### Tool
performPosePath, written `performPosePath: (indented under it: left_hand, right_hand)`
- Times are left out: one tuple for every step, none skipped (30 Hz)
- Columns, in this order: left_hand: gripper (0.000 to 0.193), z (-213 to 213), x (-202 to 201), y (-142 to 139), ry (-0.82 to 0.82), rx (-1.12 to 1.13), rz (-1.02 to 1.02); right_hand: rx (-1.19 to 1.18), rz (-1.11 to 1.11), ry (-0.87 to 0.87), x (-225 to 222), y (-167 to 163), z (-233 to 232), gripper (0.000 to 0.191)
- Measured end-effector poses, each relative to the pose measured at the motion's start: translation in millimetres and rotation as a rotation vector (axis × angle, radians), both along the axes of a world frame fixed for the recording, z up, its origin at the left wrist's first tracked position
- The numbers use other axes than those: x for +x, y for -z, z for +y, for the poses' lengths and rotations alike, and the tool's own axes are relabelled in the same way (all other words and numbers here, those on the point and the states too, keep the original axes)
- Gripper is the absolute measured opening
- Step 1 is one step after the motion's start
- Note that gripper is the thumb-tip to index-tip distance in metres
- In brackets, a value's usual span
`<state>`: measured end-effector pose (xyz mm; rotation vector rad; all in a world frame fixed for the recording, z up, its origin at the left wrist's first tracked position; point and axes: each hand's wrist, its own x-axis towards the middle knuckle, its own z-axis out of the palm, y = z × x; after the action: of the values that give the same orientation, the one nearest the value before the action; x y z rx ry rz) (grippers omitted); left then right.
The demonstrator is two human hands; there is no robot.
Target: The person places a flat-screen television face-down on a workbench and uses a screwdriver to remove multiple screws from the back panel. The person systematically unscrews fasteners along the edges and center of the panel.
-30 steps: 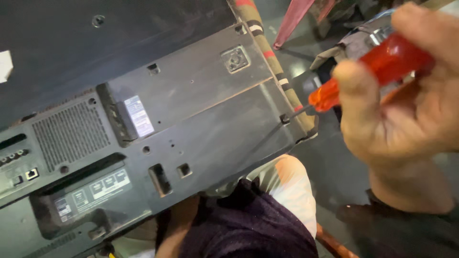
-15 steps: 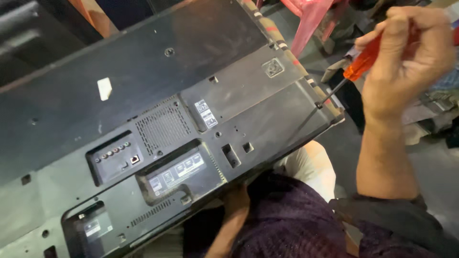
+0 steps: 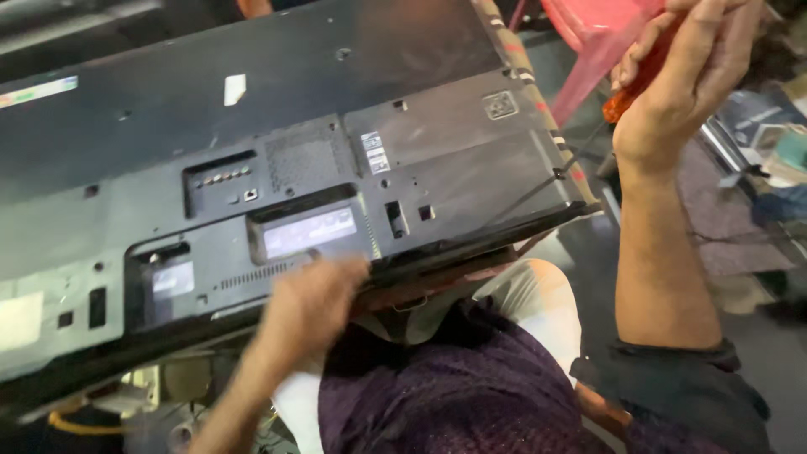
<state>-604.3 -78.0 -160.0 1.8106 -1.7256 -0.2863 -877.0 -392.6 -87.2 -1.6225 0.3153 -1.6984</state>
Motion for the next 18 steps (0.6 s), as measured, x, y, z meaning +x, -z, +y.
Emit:
performPosePath:
  left_hand:
    - [0.016, -12.0, 12.0, -13.2, -0.054, -0.115, -0.036]
    - [0.017, -25.3, 24.9, -24.4, -0.104, -0.23, -0.073]
    - [0.016, -39.9, 39.9, -33.8, -0.164, -0.146, -0.021]
    - [0.015, -54.6, 55.4, -42.2, -0.222, -0.06, 0.032]
    - [0.014, -67.5, 69.6, -48.5, -0.23, -0.101, -0.021]
    - [0.013, -80.1, 83.5, -52.6, -0.235, -0.139, -0.073]
    - [0.014, -92.6, 99.5, -56.9, -0.224, -0.156, -0.111]
    - [0.014, -106.8, 114.8, -59.7, -0.209, -0.178, -0.15]
    - [0.014, -121.8, 128.5, -60.7, -0.208, -0.184, -0.193]
    - [0.014, -135.7, 142.2, -60.8, -0.21, -0.191, -0.236]
    - [0.014, -149.0, 154.6, -59.3, -0.215, -0.197, -0.279]
    - [0.013, -164.4, 164.0, -55.2, -0.2, -0.199, -0.285]
    - [0.012, -182.0, 169.3, -48.6, -0.182, -0.2, -0.287]
    - [0.011, -198.7, 172.7, -40.1, -0.159, -0.199, -0.285]
    - [0.01, -214.9, 174.2, -31.0, -0.147, -0.19, -0.306]
    - [0.009, -232.4, 173.4, -21.3, -0.129, -0.181, -0.324]
    - [0.009, -250.0, 171.6, -12.3, -0.107, -0.171, -0.341]
    - [0.009, -266.0, 169.6, -4.1, -0.104, -0.149, -0.363]
  right_hand:
    - [-0.048, 0.021, 0.032, 1.0, 0.2, -1.9, 0.023]
    - [-0.082, 0.04, 0.062, 0.6, 1.8, -1.9, 0.022]
    - [-0.116, 0.059, 0.093, 0.0, 3.5, -2.5, 0.021]
    - [-0.133, 0.077, 0.122, -1.7, 6.5, -1.2, 0.02]
    - [-0.151, 0.082, 0.142, -3.3, 8.5, -1.5, 0.02]
    - [-0.169, 0.087, 0.162, -5.0, 10.6, -1.2, 0.019]
    - [-0.187, 0.082, 0.17, -6.5, 11.8, -1.6, 0.02]
    - [-0.186, 0.069, 0.176, -7.4, 11.6, -3.0, 0.019]
    - [-0.186, 0.056, 0.182, -8.0, 11.1, -3.9, 0.019]
    - [-0.165, 0.039, 0.179, -8.5, 9.4, -5.3, 0.019]
    - [-0.129, 0.011, 0.141, -7.6, 8.2, -5.5, 0.022]
    - [-0.094, -0.019, 0.103, -6.2, 6.3, -6.3, 0.025]
    - [-0.043, -0.054, 0.034, -6.8, 4.1, -6.2, 0.03]
    - [0.004, -0.085, -0.037, -6.3, 1.4, -7.5, 0.033]
    - [0.053, -0.117, -0.105, -6.0, -1.0, -8.5, 0.036]
    - [0.099, -0.147, -0.172, -5.7, -3.4, -10.5, 0.036]
    - [0.124, -0.155, -0.19, -4.8, -4.5, -11.7, 0.033]
    - [0.149, -0.164, -0.206, -4.2, -5.4, -13.7, 0.031]
